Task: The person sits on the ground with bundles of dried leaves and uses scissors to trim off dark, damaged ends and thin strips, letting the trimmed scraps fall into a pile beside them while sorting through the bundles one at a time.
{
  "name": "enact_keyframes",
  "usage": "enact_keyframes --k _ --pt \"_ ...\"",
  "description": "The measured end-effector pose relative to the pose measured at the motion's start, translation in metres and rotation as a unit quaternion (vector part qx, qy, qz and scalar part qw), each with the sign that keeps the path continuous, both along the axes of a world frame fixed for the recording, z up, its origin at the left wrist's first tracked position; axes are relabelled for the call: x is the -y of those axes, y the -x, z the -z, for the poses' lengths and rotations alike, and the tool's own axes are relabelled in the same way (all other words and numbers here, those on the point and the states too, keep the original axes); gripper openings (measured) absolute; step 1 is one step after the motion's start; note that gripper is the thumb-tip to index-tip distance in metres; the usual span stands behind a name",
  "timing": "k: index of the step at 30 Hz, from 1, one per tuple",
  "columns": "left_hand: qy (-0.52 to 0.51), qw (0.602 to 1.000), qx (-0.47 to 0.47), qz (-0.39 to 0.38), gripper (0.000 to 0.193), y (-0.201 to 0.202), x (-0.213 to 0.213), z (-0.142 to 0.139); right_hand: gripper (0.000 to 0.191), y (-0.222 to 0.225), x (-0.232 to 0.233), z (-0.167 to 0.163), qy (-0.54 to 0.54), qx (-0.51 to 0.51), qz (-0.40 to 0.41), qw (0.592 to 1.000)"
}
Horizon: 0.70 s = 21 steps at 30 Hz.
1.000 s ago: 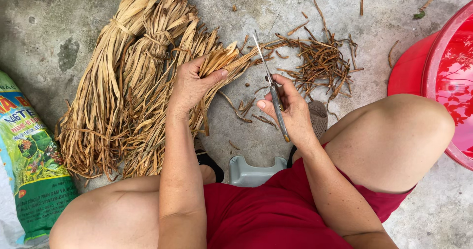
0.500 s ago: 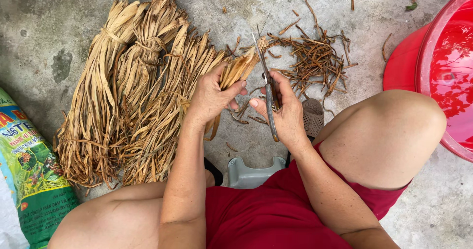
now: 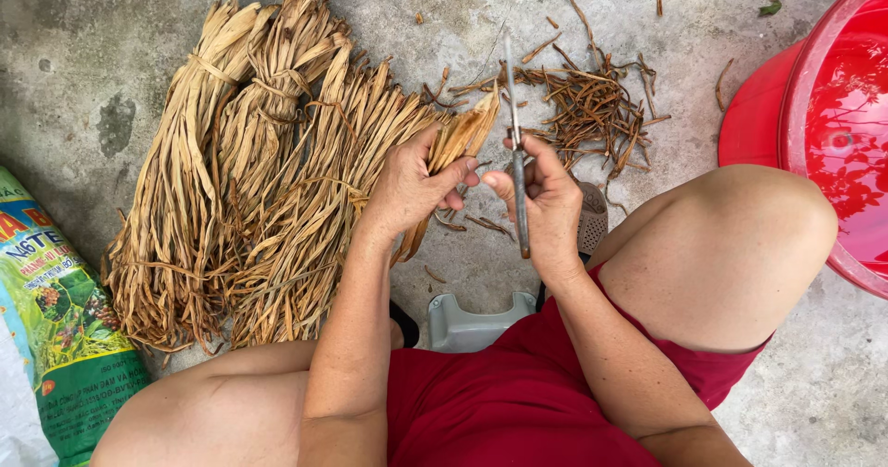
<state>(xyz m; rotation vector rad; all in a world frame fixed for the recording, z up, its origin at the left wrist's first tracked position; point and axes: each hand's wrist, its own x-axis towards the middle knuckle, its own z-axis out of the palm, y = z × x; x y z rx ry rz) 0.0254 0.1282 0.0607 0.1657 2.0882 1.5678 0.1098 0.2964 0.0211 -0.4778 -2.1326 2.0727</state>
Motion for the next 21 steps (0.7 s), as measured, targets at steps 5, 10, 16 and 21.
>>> enact_keyframes --k 5,10,16,21 --pt "0.022 0.998 -0.02 -0.052 0.028 0.008 0.014 0.013 0.049 -0.001 -0.005 -0.01 0.028 -0.05 0.019 0.998" --pt "0.174 0.944 -0.265 -0.089 0.026 0.029 0.049 0.026 0.045 -0.002 -0.007 -0.016 0.039 -0.039 0.024 0.998" --pt "0.106 0.975 -0.068 -0.181 0.032 0.061 0.034 0.102 0.043 0.004 -0.01 -0.011 0.065 -0.028 0.019 0.997" --pt "0.319 0.936 -0.029 -0.145 0.039 0.073 0.021 0.199 0.042 0.004 -0.013 -0.008 0.112 -0.011 0.013 0.994"
